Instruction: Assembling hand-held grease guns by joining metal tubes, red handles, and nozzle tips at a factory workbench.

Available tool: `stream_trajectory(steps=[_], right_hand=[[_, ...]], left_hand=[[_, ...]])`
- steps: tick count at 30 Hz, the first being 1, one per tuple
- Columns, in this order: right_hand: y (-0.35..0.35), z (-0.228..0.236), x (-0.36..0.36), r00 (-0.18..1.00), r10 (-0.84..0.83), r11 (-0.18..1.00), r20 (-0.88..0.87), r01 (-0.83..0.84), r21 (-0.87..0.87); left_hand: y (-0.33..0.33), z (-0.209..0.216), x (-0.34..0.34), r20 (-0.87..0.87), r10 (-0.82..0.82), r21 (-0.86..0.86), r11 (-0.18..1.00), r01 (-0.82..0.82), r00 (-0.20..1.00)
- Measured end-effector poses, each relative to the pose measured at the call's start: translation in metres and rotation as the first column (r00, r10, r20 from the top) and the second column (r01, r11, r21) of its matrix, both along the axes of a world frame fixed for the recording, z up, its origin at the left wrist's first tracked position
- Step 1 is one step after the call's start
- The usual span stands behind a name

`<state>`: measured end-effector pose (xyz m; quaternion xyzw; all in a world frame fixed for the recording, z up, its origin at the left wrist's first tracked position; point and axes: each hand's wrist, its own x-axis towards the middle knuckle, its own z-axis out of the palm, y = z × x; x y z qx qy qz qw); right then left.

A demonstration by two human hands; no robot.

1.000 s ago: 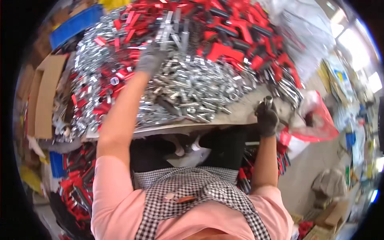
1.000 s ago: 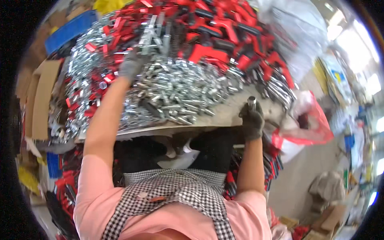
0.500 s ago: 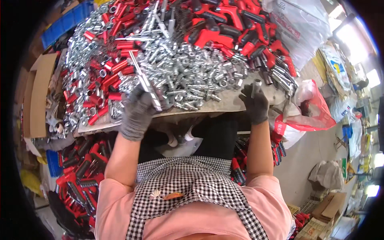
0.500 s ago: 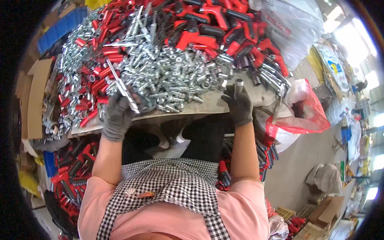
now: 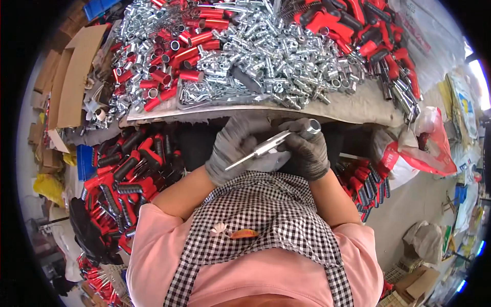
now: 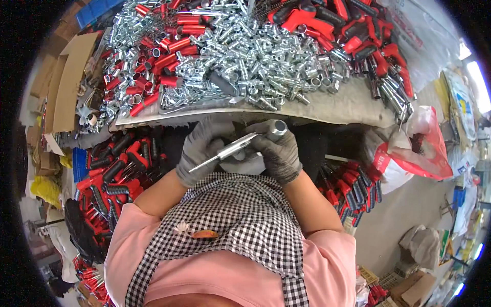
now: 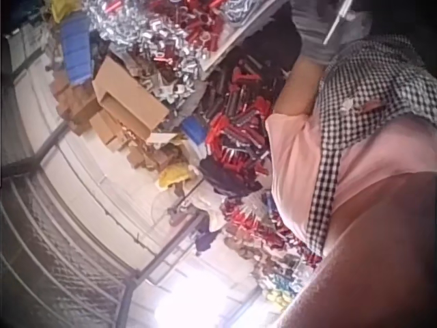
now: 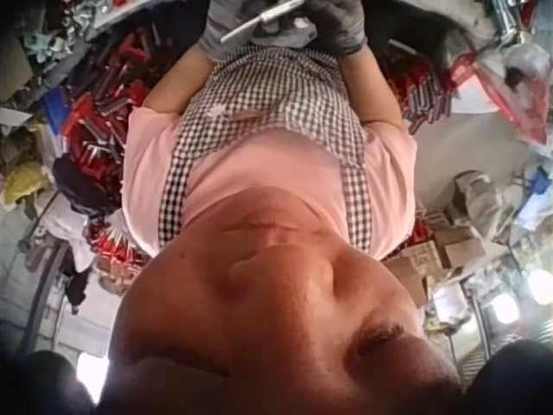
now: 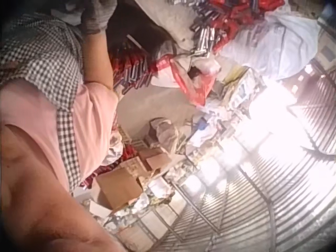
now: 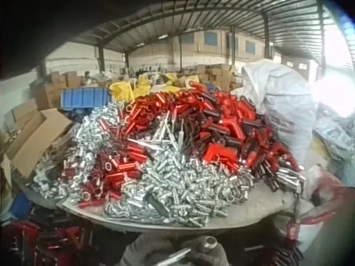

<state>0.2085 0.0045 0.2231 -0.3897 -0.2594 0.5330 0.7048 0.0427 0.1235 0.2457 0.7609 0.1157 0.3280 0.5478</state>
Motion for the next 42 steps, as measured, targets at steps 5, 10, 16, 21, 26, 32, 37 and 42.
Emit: stream_trajectory(steps=[5,10,16,21,26,32,37,42], right_hand=[[-0.003,0.015,-0.001,0.881,0.052,0.993,0.470,-0.095,0.068],[0.000,0.016,-0.019,0.524,-0.085,0.989,0.848,-0.060,0.136],[-0.024,-0.009,-0.011,0.711,-0.016,0.997,0.703,-0.045,0.069],[-0.020,0.003,-0.018,0.599,-0.006,0.987,0.801,-0.127,0.102],[-0.017,-0.007,-0.026,0.615,0.028,0.971,0.788,-0.204,0.125],[-0.012,-0.004,-0.028,0.500,0.058,0.977,0.864,-0.207,0.055],[-0.015,-0.008,-0.028,0.753,0.014,0.999,0.658,0.017,-0.041],[-0.002,-0.004,-0.039,0.310,0.182,0.983,0.933,-0.093,-0.161]], left_hand=[[0.006,-0.005,-0.022,0.323,-0.536,-0.902,0.074,0.425,0.780],[-0.019,-0.021,-0.016,-0.265,-0.195,0.018,0.978,0.207,0.944],[-0.016,-0.020,-0.027,-0.284,-0.211,-0.519,0.854,0.035,0.935],[-0.018,-0.007,-0.024,-0.278,-0.211,-0.468,0.882,0.060,0.937],[-0.020,-0.011,-0.026,-0.320,-0.143,-0.342,0.939,0.027,0.936],[-0.014,-0.011,-0.033,-0.291,-0.082,-0.206,0.978,0.021,0.953],[0.023,0.022,-0.046,-0.102,0.081,0.478,0.878,-0.023,0.992],[0.006,0.049,-0.025,-0.625,0.110,0.714,0.480,0.509,0.773]])
